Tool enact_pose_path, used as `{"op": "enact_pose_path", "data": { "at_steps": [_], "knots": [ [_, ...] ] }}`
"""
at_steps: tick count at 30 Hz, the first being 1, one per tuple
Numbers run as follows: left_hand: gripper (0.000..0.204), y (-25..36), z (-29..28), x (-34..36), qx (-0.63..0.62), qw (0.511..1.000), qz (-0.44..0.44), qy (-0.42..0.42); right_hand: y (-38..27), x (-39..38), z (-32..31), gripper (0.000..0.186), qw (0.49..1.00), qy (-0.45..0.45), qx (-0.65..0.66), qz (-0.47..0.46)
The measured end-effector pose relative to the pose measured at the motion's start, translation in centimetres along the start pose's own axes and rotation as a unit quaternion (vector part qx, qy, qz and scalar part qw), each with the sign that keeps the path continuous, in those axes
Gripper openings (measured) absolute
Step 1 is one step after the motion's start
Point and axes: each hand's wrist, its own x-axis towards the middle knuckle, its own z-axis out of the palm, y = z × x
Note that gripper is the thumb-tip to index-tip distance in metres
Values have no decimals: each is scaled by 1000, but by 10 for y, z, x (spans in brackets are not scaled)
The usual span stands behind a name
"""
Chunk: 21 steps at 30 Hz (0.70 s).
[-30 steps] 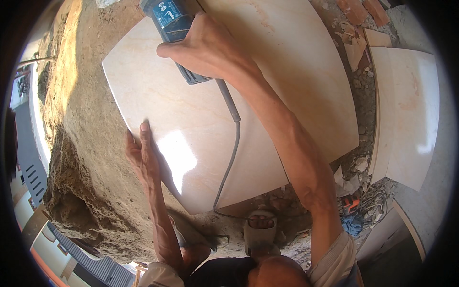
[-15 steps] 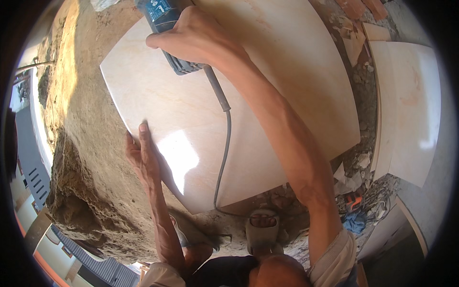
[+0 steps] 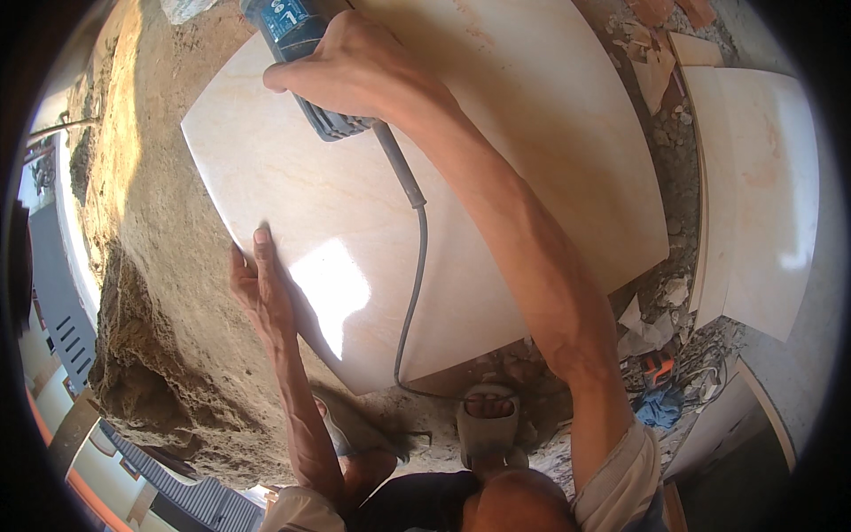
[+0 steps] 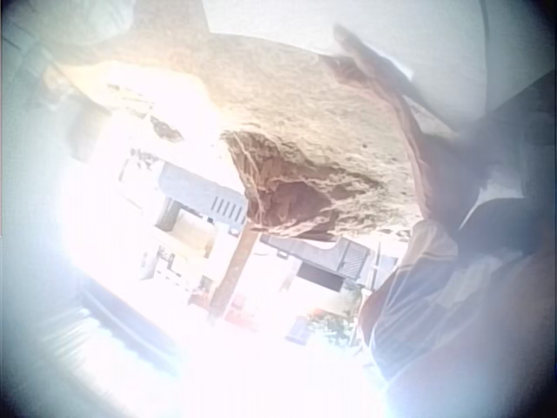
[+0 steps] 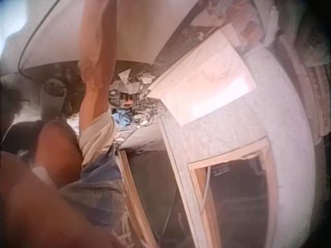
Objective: The person cuts a ceramic tile using an angle grinder, holding the tool with one hand while stabilizing the tile with the other.
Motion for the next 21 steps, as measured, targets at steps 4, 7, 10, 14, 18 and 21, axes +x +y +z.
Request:
{"op": "enact_pose_path", "data": {
  "at_steps": [4,7,10,14,18,21],
  "knots": [
    [58,-2,-2,1,9,1000,-4,-3,21,-2,-5,35,995,-21,50,-83],
    [60,-5,-2,2,17,1000,-1,1,2,-3,-1,35,1000,-6,-2,0],
    [61,-5,0,2,24,1000,6,8,-3,-4,0,35,999,0,-34,36],
    [62,-7,-5,4,36,999,-3,1,-6,-6,-1,37,999,6,-38,39],
    [62,-13,-4,5,48,999,2,3,-4,-8,-2,38,999,7,-33,42],
    [62,-8,-5,4,44,999,13,4,-4,-10,-3,37,999,3,-29,42]
  ]
}}
